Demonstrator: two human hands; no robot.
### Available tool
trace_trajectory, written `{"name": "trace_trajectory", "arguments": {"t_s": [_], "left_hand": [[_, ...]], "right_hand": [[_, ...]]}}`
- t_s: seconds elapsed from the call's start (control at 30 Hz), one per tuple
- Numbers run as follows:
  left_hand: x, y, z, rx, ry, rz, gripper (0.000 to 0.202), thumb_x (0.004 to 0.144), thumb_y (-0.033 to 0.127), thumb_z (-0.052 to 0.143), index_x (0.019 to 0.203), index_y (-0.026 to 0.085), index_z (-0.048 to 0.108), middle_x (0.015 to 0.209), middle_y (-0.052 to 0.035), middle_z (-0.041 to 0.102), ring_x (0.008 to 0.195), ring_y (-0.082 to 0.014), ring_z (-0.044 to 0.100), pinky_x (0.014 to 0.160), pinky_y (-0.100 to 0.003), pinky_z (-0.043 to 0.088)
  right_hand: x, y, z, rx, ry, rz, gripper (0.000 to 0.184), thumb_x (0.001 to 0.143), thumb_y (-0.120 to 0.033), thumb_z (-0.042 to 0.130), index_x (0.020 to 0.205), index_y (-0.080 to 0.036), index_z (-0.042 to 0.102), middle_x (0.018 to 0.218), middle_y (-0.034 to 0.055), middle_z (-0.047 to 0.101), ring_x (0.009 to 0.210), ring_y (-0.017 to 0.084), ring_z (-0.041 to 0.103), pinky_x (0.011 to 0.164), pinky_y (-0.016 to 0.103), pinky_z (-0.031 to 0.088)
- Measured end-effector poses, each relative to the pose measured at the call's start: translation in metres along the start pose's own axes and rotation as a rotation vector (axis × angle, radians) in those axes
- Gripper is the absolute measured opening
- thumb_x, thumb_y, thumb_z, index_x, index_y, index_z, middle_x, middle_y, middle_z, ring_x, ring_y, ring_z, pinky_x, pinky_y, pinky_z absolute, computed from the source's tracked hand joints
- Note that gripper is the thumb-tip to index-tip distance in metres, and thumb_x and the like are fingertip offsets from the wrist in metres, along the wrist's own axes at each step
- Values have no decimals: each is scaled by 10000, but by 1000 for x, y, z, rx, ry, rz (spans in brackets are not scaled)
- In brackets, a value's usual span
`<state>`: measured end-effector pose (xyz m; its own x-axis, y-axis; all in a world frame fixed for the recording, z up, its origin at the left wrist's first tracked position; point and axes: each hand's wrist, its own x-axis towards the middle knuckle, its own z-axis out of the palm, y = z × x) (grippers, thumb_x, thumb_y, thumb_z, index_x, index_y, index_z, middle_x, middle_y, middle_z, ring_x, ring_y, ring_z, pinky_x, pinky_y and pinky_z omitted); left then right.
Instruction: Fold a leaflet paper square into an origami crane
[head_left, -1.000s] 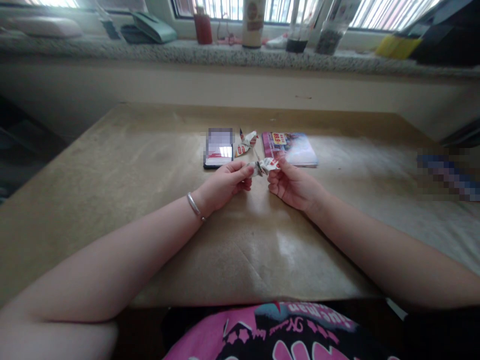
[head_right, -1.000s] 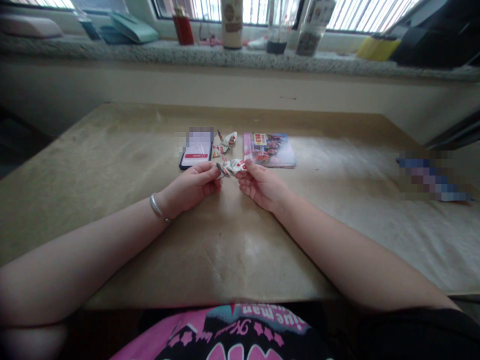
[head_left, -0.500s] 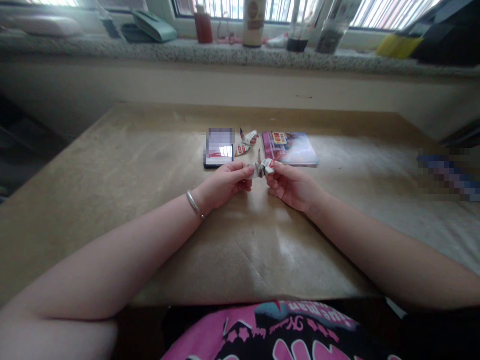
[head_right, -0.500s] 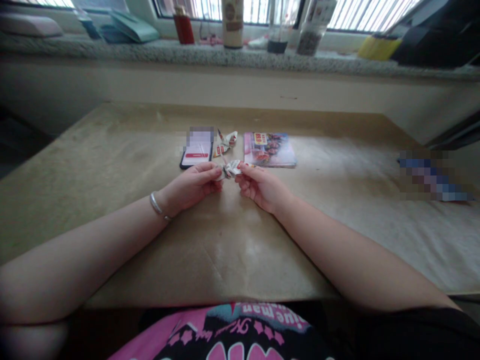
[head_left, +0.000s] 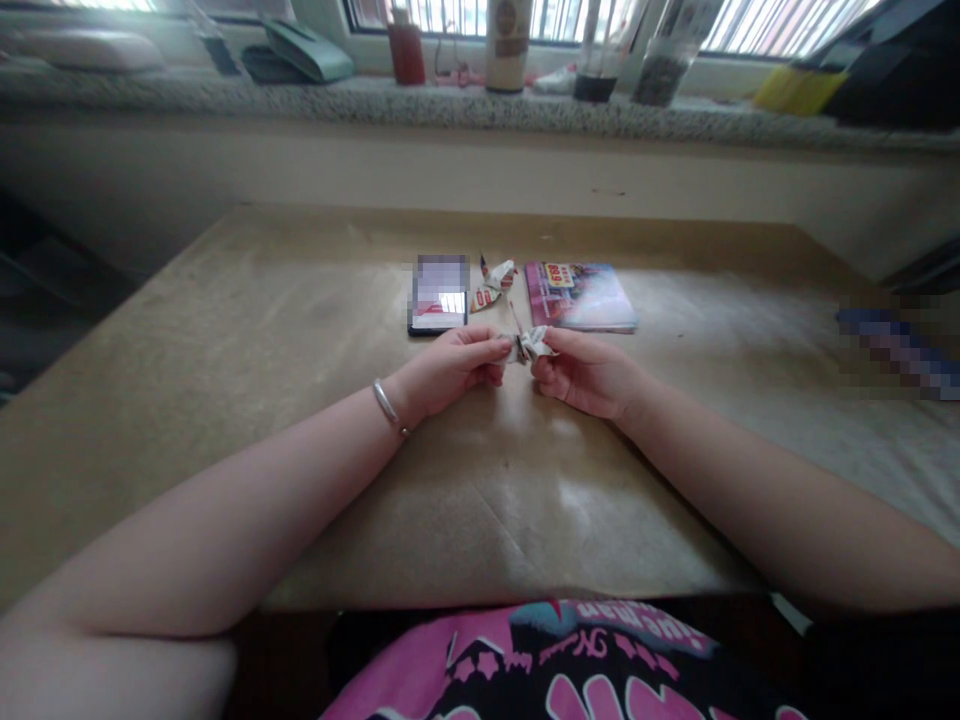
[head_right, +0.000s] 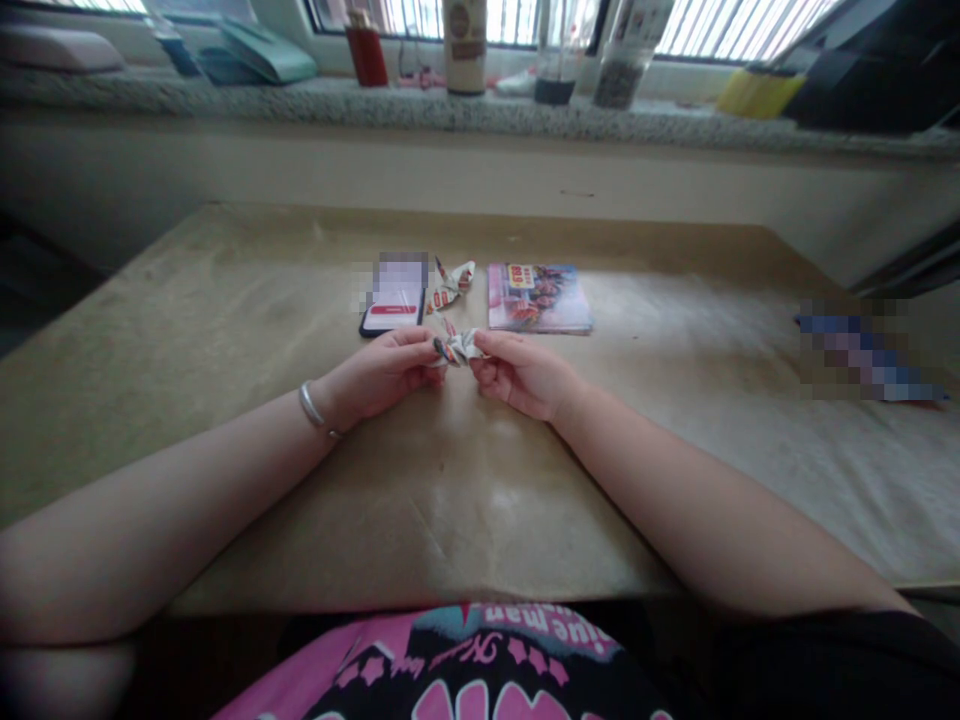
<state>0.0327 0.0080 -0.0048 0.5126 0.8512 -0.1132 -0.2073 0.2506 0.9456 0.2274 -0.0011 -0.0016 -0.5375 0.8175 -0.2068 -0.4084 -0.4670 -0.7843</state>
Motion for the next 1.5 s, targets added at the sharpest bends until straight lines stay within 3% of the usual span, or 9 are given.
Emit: {"name": "trace_trajectory", "arguments": {"t_s": [0.13,0.33,0.57,0.83,1.2,1.5], "left_hand": [[0,-1,1,-3,-19,23,297,703,357,771,702,128,582,615,17,586,551,-62,535,554,-175,419],[1,1,2,-54,-44,62,417,639,473,818,721,127,600,646,26,575,568,-51,514,564,-167,420],[-1,2,2,-68,55,45,379,636,405,812,672,133,550,572,54,500,519,-36,455,541,-157,406],[-5,5,9,-31,101,58,289,699,313,722,624,144,499,551,51,451,467,-33,392,450,-159,312],[-2,1,7,-1,60,60,370,701,414,755,643,148,503,544,50,443,466,-41,399,451,-163,305],[-2,2,9,10,45,79,388,701,431,764,648,147,505,544,53,445,464,-40,402,449,-160,307]], "right_hand": [[0,0,-2,-37,-14,2,224,653,-239,806,742,-147,622,603,-43,589,492,38,506,434,126,416],[2,3,-1,18,-16,-68,146,755,-238,739,805,-194,609,694,-49,641,573,55,573,519,153,475],[4,4,1,-18,77,-33,75,782,-183,705,824,-190,643,740,-19,695,680,83,658,586,160,524],[2,3,6,48,152,-30,81,698,-116,727,722,-150,657,621,-32,659,506,40,558,471,115,474],[2,7,3,53,102,-90,199,663,-176,789,782,-154,630,663,-36,639,587,43,574,574,129,495],[2,7,1,23,74,-125,172,704,-184,774,765,-185,612,676,-47,622,589,50,545,568,157,487]]}}
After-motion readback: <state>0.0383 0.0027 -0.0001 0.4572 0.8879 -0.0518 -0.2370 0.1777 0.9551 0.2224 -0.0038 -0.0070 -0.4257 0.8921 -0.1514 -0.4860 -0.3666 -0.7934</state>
